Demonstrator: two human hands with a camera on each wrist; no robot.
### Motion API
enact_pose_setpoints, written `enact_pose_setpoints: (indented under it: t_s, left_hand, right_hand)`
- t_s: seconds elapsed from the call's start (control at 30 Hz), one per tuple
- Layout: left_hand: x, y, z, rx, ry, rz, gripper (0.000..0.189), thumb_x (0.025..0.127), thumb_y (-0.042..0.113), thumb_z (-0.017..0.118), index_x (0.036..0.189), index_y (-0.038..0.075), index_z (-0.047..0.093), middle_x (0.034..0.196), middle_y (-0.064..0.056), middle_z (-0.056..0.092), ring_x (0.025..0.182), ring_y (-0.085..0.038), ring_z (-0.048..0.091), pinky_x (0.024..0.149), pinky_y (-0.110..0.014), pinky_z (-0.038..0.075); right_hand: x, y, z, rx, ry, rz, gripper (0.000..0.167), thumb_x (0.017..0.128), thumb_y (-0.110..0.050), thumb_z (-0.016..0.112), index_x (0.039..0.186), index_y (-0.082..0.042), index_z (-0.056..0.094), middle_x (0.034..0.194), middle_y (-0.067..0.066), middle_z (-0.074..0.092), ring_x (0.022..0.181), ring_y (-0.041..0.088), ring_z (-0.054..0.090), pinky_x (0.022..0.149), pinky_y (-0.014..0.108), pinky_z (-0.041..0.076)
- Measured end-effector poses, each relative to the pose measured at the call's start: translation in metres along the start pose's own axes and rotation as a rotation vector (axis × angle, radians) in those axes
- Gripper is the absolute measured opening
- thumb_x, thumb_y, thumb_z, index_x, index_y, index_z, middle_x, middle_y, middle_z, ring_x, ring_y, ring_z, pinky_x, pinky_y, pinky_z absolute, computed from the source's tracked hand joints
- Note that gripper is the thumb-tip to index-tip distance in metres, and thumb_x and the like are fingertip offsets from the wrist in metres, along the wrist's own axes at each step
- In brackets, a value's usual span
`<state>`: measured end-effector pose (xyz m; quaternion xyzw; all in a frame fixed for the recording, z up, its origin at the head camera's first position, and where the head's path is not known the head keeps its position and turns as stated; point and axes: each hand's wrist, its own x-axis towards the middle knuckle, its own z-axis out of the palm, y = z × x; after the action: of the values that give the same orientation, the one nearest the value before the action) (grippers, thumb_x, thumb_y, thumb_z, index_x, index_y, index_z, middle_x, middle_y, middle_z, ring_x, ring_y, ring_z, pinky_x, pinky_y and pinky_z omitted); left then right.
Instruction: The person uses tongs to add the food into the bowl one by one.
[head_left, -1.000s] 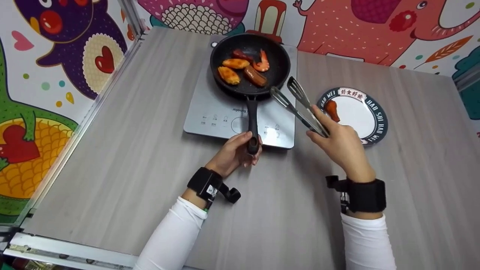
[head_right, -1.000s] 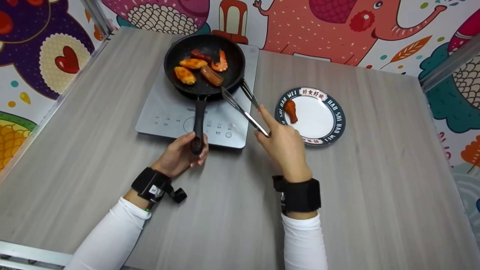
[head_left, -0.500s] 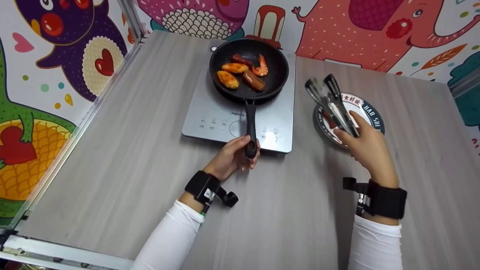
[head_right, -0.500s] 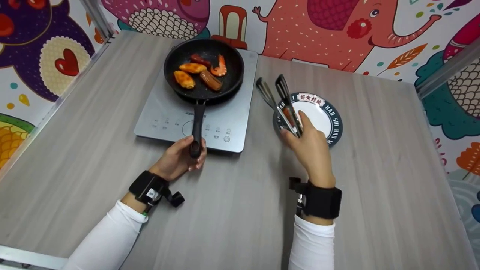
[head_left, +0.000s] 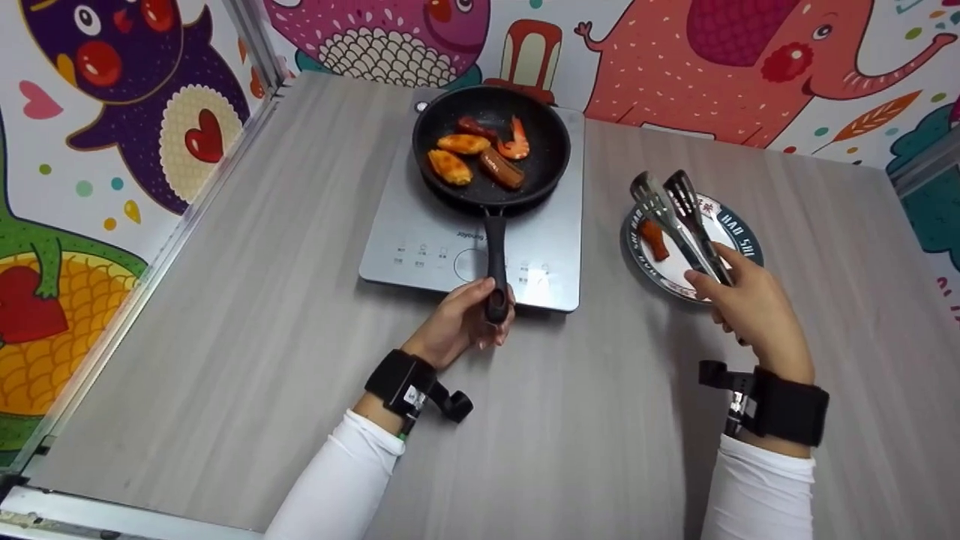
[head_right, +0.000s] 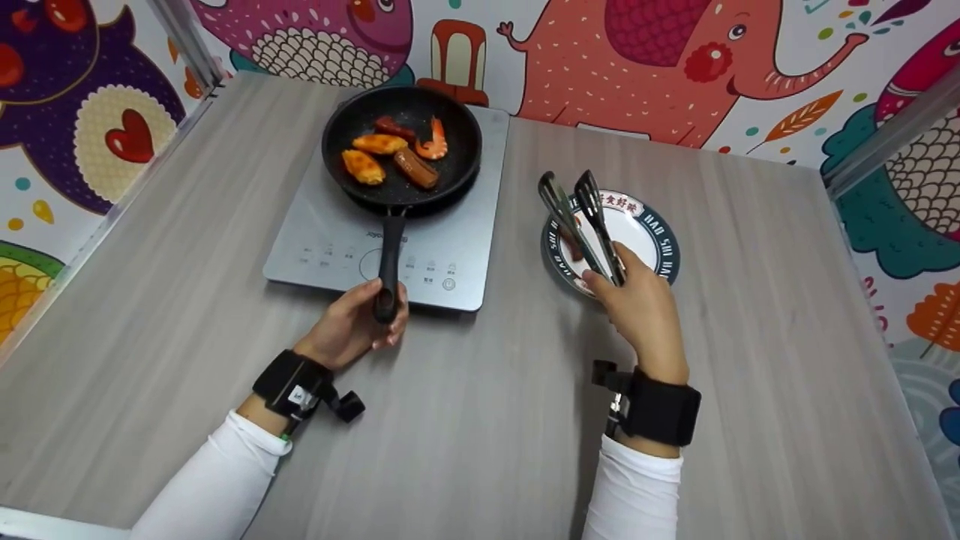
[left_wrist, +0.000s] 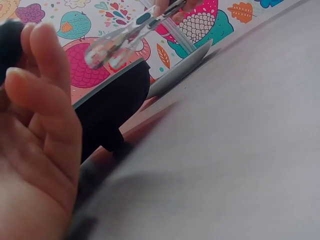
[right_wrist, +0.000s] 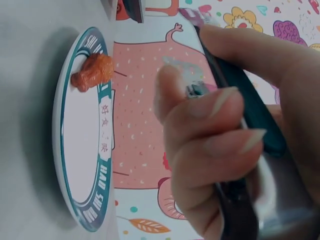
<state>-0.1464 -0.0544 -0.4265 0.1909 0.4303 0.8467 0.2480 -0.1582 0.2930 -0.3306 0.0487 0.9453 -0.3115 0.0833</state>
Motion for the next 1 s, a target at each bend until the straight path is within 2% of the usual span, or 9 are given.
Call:
enact_pose_setpoints:
  t_s: [0.27, 0.5, 0.7, 0.9, 1.0]
  left_hand:
    - [-0.001, 0.000, 0.000, 0.000, 0.000, 0.002, 0.036, 0.091, 0.039, 0.043, 0.095, 0.005, 0.052, 0.069, -0.007, 0.056, 0.055, -0.018, 0.052, 0.041, -0.027, 0.028]
    - [0.000, 0.001, 0.001, 0.010, 0.003, -0.004, 0.036, 0.091, 0.040, 0.044, 0.096, 0.006, 0.052, 0.070, -0.007, 0.056, 0.055, -0.018, 0.053, 0.041, -0.027, 0.029]
    - [-0.001, 0.002, 0.000, 0.030, 0.006, -0.004, 0.038, 0.090, 0.042, 0.044, 0.097, 0.005, 0.052, 0.071, -0.007, 0.056, 0.056, -0.018, 0.053, 0.040, -0.027, 0.029]
    - [0.000, 0.001, 0.000, 0.037, 0.000, -0.006, 0.039, 0.090, 0.041, 0.044, 0.097, 0.004, 0.052, 0.071, -0.008, 0.056, 0.056, -0.019, 0.053, 0.040, -0.027, 0.028]
    - [0.000, 0.001, 0.001, 0.031, 0.005, -0.009, 0.038, 0.090, 0.042, 0.044, 0.096, 0.005, 0.052, 0.070, -0.008, 0.056, 0.056, -0.019, 0.052, 0.040, -0.027, 0.028]
  right_hand:
    - [-0.001, 0.017, -0.005, 0.071, -0.045, 0.058, 0.080, 0.082, -0.056, 0.051, 0.143, -0.017, 0.017, 0.061, 0.008, 0.052, 0.046, 0.016, 0.047, 0.036, 0.033, 0.038]
    - [-0.002, 0.027, -0.009, 0.117, -0.036, 0.074, 0.079, 0.084, -0.052, 0.052, 0.143, -0.014, 0.016, 0.062, 0.008, 0.052, 0.046, 0.015, 0.048, 0.036, 0.033, 0.038]
    - [0.000, 0.030, -0.007, 0.091, -0.069, 0.073, 0.076, 0.085, -0.049, 0.051, 0.143, -0.013, 0.018, 0.075, 0.012, 0.056, 0.049, 0.016, 0.051, 0.037, 0.034, 0.040]
    - [0.001, 0.031, -0.003, 0.102, -0.142, 0.024, 0.070, 0.087, -0.044, 0.051, 0.141, -0.010, 0.022, 0.092, 0.018, 0.059, 0.053, 0.017, 0.053, 0.041, 0.032, 0.043]
    - [0.001, 0.031, -0.002, 0.102, -0.171, 0.013, 0.068, 0.088, -0.042, 0.051, 0.141, -0.010, 0.023, 0.094, 0.019, 0.059, 0.054, 0.018, 0.054, 0.043, 0.033, 0.044]
